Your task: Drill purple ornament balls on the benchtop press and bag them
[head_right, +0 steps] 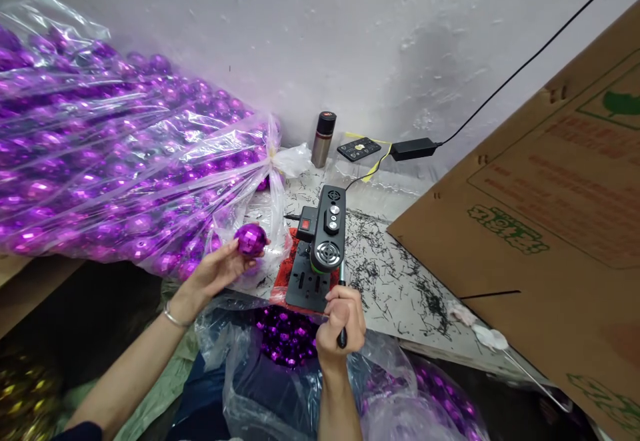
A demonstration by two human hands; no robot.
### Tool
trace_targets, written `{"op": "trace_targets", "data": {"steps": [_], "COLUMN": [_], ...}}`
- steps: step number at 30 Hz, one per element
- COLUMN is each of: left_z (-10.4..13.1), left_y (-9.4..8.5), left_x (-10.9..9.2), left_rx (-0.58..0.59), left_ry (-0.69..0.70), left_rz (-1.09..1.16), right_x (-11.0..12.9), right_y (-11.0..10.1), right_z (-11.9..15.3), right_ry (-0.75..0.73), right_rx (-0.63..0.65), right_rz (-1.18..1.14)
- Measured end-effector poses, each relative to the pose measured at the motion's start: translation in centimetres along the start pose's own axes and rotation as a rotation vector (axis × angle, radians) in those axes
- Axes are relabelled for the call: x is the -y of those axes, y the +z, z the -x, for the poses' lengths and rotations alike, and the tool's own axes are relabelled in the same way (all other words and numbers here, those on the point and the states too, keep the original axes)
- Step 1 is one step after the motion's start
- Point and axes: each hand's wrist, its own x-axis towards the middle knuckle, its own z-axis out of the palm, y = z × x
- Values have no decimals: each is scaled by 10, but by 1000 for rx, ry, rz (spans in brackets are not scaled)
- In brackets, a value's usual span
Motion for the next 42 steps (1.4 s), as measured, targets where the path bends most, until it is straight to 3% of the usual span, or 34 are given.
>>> {"op": "trace_targets", "data": {"steps": [5, 8, 21, 25, 30, 32, 39, 42], "left_z": [21, 25, 30, 34, 48, 55, 68, 71], "left_y": [27, 34, 39, 44, 48, 49, 48, 46], "left_x": [50, 67, 75, 79, 86, 88, 91, 90], "left_rx": [-45, -8, 39, 51, -117, -110, -23, 12], "left_ry": [-144, -226, -350, -302, 153, 240, 246, 294], "left_rz": [192, 275, 437, 224, -612, -848, -983, -1006], "right_x": [3, 5, 5, 2, -4, -4, -2, -2], "right_y": [1, 0, -1, -3, -8, -13, -29, -27], "right_z": [-3, -4, -5, -4, 5, 11, 34, 53], "right_ry": [-10, -9, -31, -47, 39, 72, 182, 325], "right_rx": [6, 12, 44, 72, 18, -13, -11, 107], "right_rz": [0, 25, 28, 31, -18, -13, 21, 23]}}
